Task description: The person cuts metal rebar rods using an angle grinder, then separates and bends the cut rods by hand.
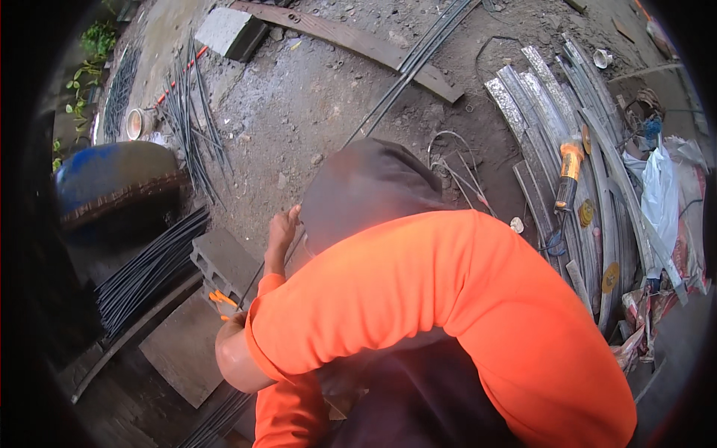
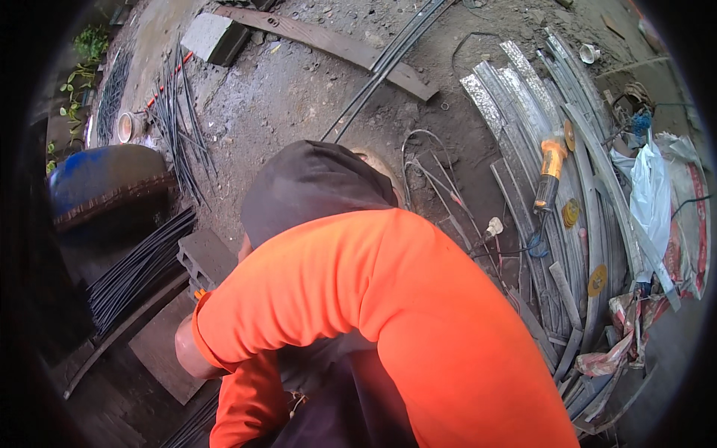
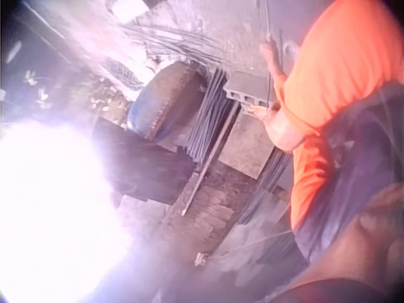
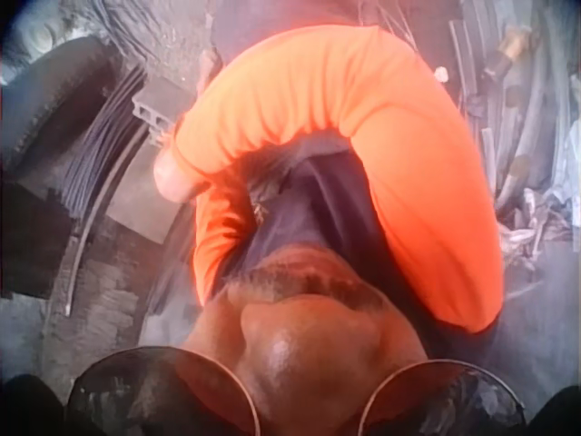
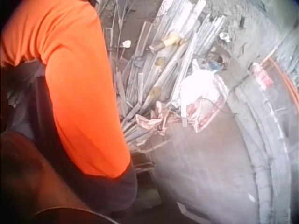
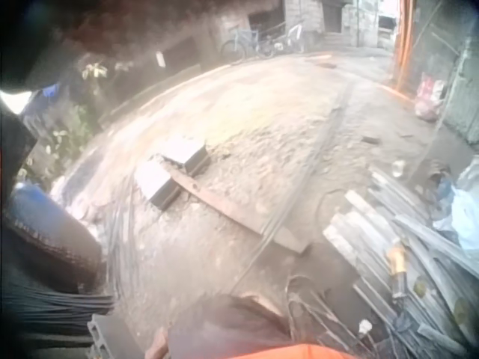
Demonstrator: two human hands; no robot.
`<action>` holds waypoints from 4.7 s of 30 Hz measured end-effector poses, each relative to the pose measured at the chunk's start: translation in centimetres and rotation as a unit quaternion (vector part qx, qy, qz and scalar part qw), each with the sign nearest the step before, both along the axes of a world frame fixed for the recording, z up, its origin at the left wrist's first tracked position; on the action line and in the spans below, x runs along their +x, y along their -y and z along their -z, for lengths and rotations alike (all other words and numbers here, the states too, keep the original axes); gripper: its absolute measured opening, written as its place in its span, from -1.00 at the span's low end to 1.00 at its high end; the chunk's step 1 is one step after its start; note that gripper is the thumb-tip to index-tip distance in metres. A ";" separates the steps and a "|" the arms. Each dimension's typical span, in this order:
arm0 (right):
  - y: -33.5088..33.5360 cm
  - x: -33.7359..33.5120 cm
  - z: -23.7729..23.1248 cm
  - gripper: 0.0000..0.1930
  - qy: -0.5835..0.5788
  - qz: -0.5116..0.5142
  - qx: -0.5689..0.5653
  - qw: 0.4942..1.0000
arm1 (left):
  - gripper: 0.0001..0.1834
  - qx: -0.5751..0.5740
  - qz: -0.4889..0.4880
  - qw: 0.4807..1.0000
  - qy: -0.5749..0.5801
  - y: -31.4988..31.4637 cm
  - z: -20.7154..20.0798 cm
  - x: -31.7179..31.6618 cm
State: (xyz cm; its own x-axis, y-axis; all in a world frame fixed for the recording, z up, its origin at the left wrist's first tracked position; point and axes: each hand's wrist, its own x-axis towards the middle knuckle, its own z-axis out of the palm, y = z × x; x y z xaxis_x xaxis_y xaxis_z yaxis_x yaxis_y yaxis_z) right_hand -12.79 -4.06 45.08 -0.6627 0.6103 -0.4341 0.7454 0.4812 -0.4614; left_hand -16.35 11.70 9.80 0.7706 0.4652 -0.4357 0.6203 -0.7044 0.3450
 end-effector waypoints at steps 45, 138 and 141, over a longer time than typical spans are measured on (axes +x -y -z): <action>1.8 0.4 1.2 -0.56 0.008 0.017 -0.024 1.000 | -0.26 0.224 0.089 0.969 -0.063 4.9 -22.5 13.0; 6.7 16.1 -0.3 -0.75 -0.351 0.351 0.471 0.729 | -0.42 -0.148 -0.029 0.989 -0.009 4.1 2.5 -0.8; 8.3 26.0 0.9 -0.49 -0.353 0.365 0.219 0.833 | -0.43 -0.165 -0.060 0.984 0.001 3.6 1.1 -2.8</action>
